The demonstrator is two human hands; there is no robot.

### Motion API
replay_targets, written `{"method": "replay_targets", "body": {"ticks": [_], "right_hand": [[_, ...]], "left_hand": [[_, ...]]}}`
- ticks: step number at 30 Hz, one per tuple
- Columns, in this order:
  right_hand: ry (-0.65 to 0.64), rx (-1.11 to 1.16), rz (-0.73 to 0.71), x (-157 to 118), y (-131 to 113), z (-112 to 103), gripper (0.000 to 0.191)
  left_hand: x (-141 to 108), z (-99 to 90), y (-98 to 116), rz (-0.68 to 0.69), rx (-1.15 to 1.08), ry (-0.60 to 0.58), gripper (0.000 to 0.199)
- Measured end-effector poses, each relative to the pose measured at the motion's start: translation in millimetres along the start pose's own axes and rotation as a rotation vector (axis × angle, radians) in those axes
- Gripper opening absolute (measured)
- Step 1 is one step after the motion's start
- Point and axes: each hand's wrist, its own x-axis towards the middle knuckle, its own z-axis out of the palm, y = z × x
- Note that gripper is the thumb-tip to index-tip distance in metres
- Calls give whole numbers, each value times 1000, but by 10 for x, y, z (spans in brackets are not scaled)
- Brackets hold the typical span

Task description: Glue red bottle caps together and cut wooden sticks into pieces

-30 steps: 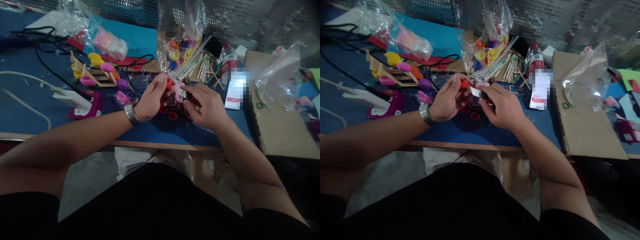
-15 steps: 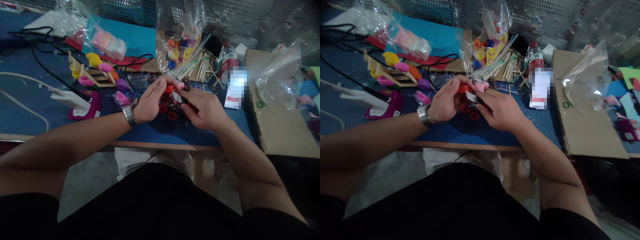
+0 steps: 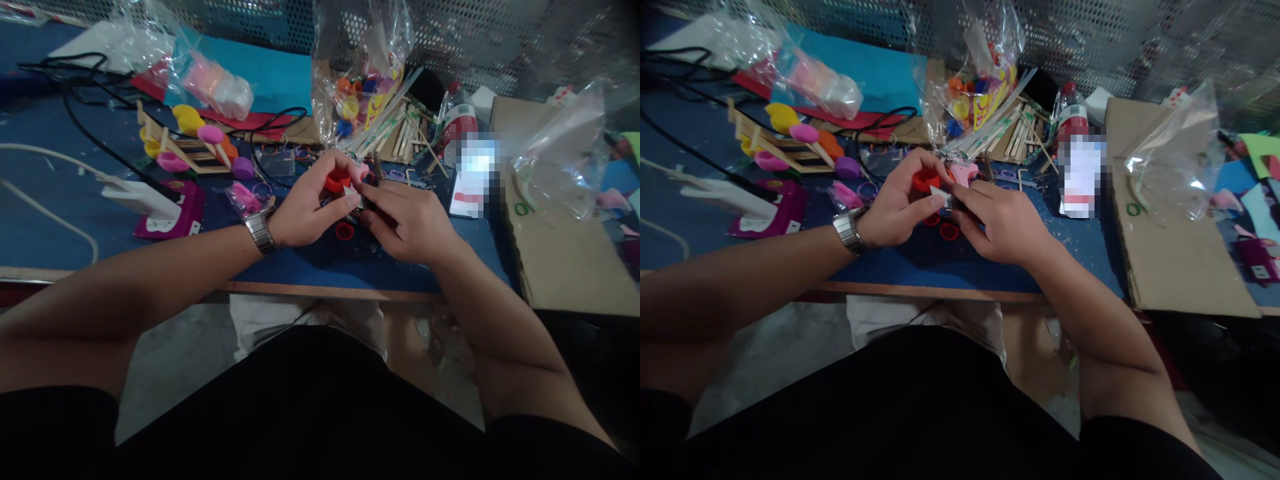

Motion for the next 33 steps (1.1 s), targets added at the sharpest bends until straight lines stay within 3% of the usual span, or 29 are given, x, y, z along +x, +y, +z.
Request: {"method": "replay_targets", "body": {"ticks": [33], "right_hand": [[-108,70,23,22,-34,-53,38]], "left_hand": [[-5,-47,58,69,211,-69,41]]}}
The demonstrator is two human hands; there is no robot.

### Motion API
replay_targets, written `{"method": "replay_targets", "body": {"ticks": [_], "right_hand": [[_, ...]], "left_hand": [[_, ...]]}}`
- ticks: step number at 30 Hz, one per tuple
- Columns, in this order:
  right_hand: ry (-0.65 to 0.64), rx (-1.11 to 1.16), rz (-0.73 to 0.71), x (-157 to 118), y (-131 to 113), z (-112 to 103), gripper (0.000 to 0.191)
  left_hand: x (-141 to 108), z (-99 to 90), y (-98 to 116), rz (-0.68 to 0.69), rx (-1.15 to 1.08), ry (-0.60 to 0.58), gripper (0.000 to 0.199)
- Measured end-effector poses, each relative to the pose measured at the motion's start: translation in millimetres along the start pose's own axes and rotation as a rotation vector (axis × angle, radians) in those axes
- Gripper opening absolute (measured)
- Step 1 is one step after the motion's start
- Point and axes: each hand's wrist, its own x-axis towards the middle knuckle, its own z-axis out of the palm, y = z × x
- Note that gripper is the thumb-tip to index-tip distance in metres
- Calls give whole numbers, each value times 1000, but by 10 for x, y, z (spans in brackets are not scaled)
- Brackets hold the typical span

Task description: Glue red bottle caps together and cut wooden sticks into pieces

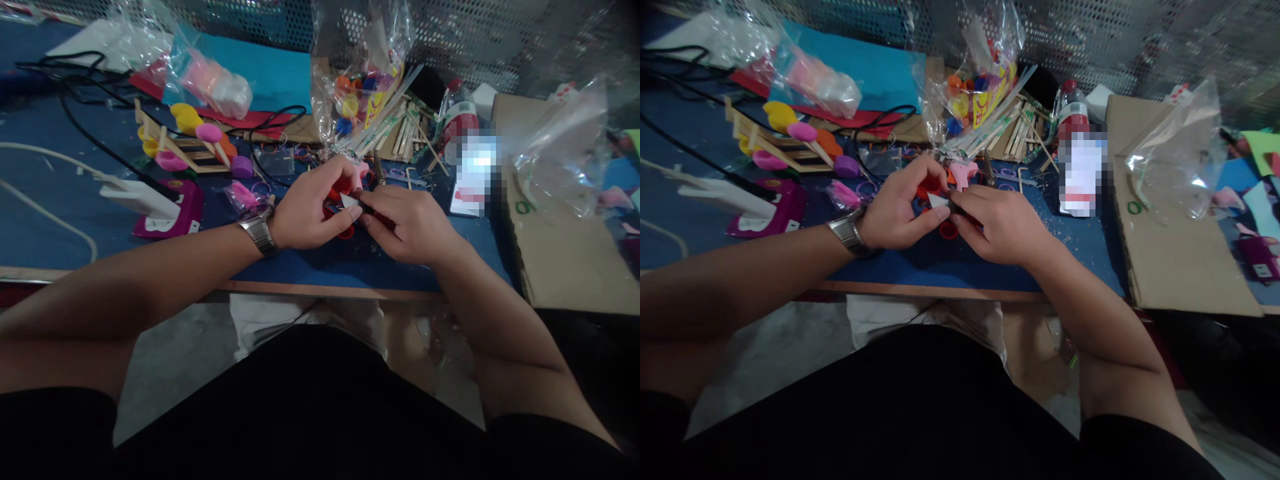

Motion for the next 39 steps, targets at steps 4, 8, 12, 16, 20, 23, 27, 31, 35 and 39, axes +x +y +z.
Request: {"method": "replay_targets", "body": {"ticks": [4,8,12,16,20,23,27,31,35,39], "right_hand": [[-21,21,-16,20,-4,-16,35],[-25,33,-28,26,-5,-21,33],[-30,24,-15,14,-1,-12,34],[-35,14,-6,7,0,-5,37],[-53,12,-3,11,-7,-10,38],[-65,10,15,11,-6,-14,36],[-67,16,19,7,9,-13,33],[-72,10,-4,6,19,-13,34],[-78,6,-2,15,9,-15,33],[-55,20,13,27,10,-17,30]], "left_hand": [[0,-7,-10,27,25,-15,39],[7,-13,-14,62,58,-30,36],[9,-16,-21,82,69,-44,36],[5,-22,-44,79,98,-61,36],[-9,-25,-86,104,117,-80,35],[-20,-19,-106,102,124,-92,36],[-25,-2,-106,106,124,-85,40],[-30,7,-120,124,125,-84,41],[-33,0,-133,113,115,-103,41],[-23,9,-98,64,58,-98,43]]}}
